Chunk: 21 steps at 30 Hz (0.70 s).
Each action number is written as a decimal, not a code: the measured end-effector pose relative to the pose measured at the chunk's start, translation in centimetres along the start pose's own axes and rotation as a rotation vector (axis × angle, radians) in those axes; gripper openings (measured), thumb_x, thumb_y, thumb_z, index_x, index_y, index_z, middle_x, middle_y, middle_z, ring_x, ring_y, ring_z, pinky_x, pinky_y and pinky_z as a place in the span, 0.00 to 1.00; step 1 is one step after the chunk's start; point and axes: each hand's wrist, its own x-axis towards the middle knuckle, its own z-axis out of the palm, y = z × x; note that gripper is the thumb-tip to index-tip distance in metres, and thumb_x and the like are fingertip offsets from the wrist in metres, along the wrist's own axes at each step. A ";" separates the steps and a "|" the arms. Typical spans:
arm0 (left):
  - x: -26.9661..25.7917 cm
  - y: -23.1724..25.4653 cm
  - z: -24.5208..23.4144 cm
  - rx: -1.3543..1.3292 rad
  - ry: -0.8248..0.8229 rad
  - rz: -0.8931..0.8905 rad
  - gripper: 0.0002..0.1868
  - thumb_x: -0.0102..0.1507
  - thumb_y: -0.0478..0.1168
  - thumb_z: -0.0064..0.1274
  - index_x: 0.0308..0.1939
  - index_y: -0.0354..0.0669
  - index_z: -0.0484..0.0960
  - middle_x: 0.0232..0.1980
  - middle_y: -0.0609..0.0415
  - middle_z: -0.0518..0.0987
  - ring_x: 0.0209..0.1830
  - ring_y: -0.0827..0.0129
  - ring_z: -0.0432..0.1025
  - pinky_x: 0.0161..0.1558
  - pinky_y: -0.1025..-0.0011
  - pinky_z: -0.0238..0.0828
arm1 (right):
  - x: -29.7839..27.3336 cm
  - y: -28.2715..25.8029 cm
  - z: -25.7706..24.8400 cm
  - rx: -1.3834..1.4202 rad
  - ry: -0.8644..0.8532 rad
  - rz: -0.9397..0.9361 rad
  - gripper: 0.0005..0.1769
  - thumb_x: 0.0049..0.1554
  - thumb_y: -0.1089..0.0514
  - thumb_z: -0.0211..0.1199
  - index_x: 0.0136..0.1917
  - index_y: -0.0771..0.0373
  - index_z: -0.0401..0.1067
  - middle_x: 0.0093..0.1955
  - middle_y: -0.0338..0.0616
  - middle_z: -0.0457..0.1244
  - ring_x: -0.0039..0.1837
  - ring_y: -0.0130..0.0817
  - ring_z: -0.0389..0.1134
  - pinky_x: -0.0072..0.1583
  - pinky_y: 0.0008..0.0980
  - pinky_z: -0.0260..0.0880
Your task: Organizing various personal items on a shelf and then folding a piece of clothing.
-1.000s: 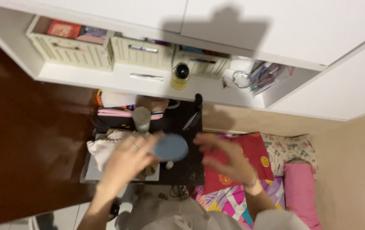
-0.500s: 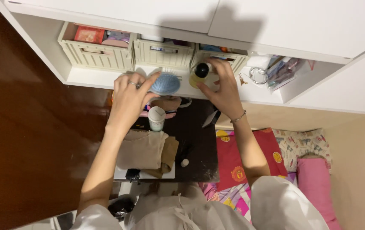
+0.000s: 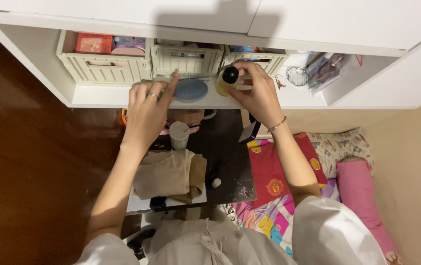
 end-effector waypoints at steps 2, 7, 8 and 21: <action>0.3 0.3 -0.5 -0.020 0.037 0.006 0.27 0.69 0.34 0.58 0.74 0.47 0.76 0.52 0.56 0.73 0.52 0.59 0.66 0.60 0.60 0.63 | 0.3 -0.7 0.2 -0.010 -0.003 0.025 0.28 0.53 0.65 0.77 0.63 0.64 0.69 0.57 0.45 0.66 0.55 0.35 0.73 0.55 0.30 0.79; 0.7 0.1 -0.6 -0.118 0.096 -0.038 0.23 0.67 0.31 0.57 0.66 0.47 0.81 0.48 0.57 0.77 0.49 0.61 0.70 0.54 0.64 0.68 | 0.8 -1.0 0.8 -0.028 -0.030 0.042 0.29 0.52 0.64 0.78 0.64 0.62 0.69 0.55 0.44 0.66 0.53 0.34 0.72 0.53 0.28 0.80; 0.8 0.1 -0.6 -0.107 0.078 -0.042 0.25 0.65 0.29 0.57 0.66 0.47 0.81 0.48 0.55 0.78 0.49 0.61 0.70 0.54 0.64 0.69 | 1.0 -0.9 0.9 -0.043 -0.043 0.008 0.30 0.52 0.64 0.79 0.64 0.62 0.69 0.55 0.44 0.66 0.54 0.33 0.72 0.54 0.28 0.80; 2.6 0.3 -2.5 -0.148 0.230 0.040 0.18 0.70 0.35 0.58 0.65 0.50 0.82 0.54 0.54 0.80 0.59 0.58 0.72 0.60 0.61 0.72 | 2.9 -1.2 -1.4 -0.262 -0.039 -0.258 0.19 0.64 0.56 0.68 0.65 0.64 0.71 0.55 0.52 0.63 0.56 0.49 0.67 0.60 0.41 0.68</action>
